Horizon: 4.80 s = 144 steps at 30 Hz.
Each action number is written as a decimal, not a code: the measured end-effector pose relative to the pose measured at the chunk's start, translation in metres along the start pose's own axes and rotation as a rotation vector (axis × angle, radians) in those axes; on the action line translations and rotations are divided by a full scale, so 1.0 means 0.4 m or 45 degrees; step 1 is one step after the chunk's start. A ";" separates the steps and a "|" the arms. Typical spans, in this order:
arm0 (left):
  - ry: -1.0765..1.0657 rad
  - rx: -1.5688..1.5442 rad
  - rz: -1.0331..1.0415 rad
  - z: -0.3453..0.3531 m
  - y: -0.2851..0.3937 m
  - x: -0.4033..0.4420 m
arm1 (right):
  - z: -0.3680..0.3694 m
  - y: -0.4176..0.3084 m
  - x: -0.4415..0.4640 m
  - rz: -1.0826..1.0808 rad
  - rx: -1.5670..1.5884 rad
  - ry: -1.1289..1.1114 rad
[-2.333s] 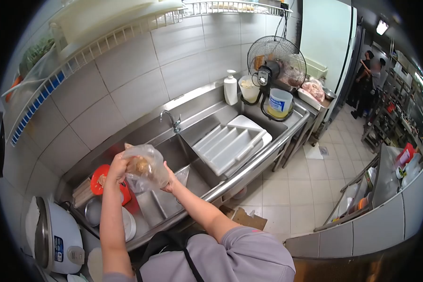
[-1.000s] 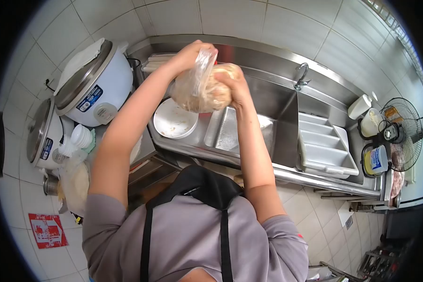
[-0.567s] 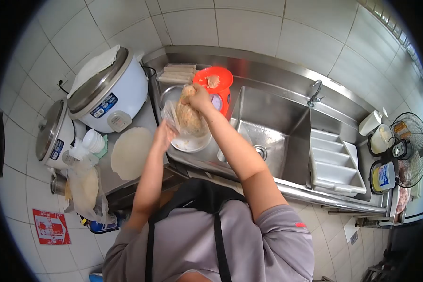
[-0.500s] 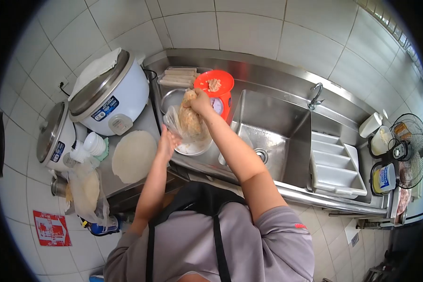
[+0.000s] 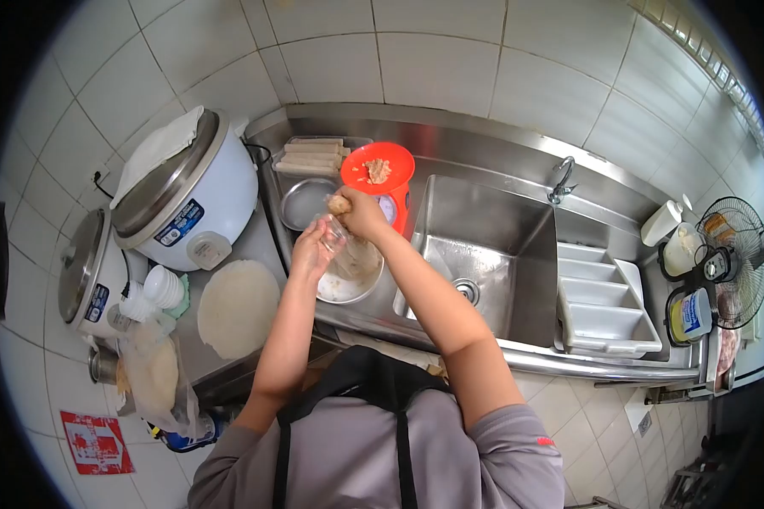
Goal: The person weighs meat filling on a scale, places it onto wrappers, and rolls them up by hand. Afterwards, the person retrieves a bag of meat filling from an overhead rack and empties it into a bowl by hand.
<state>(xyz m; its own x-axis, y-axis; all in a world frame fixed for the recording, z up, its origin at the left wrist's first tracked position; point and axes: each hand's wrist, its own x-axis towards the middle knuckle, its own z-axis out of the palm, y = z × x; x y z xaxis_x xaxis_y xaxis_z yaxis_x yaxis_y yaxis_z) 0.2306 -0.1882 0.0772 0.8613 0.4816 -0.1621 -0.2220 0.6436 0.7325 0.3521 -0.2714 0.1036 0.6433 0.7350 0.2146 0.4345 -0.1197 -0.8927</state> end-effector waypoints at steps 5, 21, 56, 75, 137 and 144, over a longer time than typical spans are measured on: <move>0.029 0.537 0.337 -0.031 -0.052 -0.055 | 0.022 0.056 0.041 0.297 0.257 0.245; -0.099 0.376 0.122 -0.028 0.002 -0.020 | 0.012 -0.001 0.025 0.042 0.131 -0.238; -0.611 0.329 0.113 -0.104 0.067 0.113 | 0.348 0.303 0.067 -0.425 -0.611 -0.108; -0.357 0.594 0.184 -0.052 0.123 0.078 | 0.229 0.075 -0.026 -0.374 -0.393 -0.108; -0.510 0.851 0.508 -0.156 0.162 0.022 | 0.044 -0.131 -0.036 0.032 0.117 -0.169; -0.256 1.481 0.638 -0.197 0.103 0.037 | 0.024 -0.160 -0.018 0.058 0.207 -0.175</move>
<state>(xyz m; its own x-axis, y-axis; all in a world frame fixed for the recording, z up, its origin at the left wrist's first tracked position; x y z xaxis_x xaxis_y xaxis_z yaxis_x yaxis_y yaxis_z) 0.1983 -0.1078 0.0528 0.8759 0.3561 0.3255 -0.0997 -0.5266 0.8443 0.3135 -0.2628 0.1554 0.5633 0.8165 0.1266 0.2927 -0.0539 -0.9547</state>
